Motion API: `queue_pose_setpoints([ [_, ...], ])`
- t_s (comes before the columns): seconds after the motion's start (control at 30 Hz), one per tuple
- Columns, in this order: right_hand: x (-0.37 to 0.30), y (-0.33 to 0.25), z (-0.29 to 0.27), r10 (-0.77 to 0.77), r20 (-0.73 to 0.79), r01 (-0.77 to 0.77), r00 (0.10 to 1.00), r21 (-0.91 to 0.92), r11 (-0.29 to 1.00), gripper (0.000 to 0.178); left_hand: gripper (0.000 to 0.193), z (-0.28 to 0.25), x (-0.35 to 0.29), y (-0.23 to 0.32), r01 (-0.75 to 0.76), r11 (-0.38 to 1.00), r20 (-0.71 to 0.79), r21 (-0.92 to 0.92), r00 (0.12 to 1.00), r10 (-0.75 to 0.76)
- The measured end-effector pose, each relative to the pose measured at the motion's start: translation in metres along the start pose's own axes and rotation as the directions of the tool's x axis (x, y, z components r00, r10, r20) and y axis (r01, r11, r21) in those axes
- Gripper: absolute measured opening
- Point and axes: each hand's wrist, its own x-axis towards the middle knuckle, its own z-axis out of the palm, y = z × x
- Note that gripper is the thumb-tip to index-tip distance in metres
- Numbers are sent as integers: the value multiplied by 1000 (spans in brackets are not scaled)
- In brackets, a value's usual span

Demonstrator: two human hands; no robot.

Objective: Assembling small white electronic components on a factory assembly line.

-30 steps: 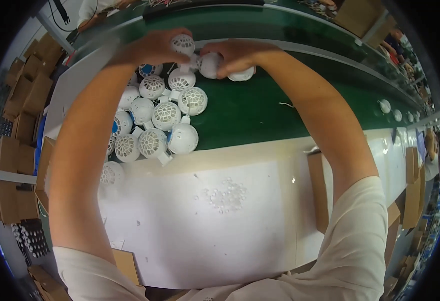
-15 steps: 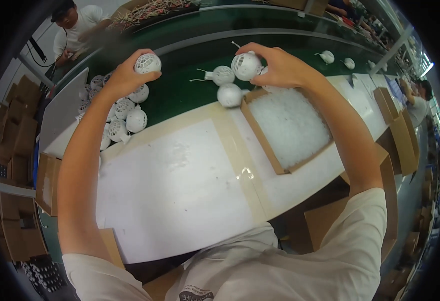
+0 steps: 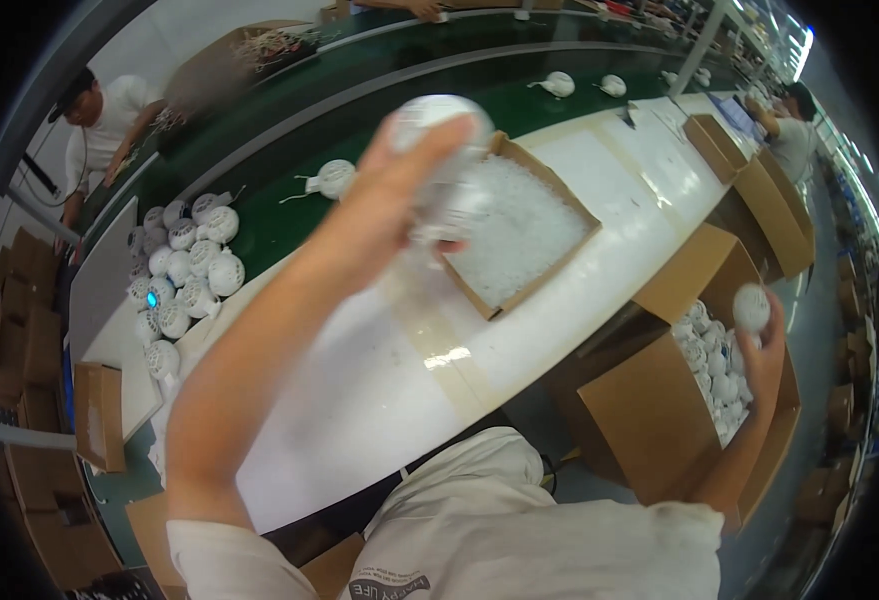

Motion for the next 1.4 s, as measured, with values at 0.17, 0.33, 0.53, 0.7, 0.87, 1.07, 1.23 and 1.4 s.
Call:
queue_pose_setpoints([
  [0.17, -140, 153, -49, 399, -126, -375, 908, -669, 642, 47, 103, 186, 32, -39, 78, 994, 427, -70, 903, -41],
  [0.33, -151, 102, -15, 368, -520, -568, 771, -298, 768, 31, 86, 369, 40, -148, -47, 994, 447, 102, 895, -4],
  [0.53, -135, 69, -6, 226, -792, -664, 567, -277, 695, 35, 46, 299, -8, -148, -809, 566, 934, 160, 309, 177],
  [0.7, -124, 69, 0, 217, -730, -607, 648, -322, 727, 38, 20, 103, -2, -119, -950, 94, 865, 299, 311, 393],
  [0.87, -92, 18, 69, -34, -599, 38, 800, -6, 999, 36, 43, -119, -9, -73, -181, -17, 173, 983, 901, 397],
  [1.07, -15, -246, 240, -873, 190, 742, 449, 465, 483, 24, 62, -255, -73, -62, 614, -179, -582, 769, 787, 204],
  [1.23, 62, -312, 405, -588, 674, 794, 447, 4, 608, 48, 72, -289, -54, -69, 679, -55, -674, 732, 734, 83],
  [1.4, 119, -293, 490, -309, 875, 725, 373, -68, 685, 68, 80, -299, -34, -49, 678, -48, -675, 734, 720, -158],
])
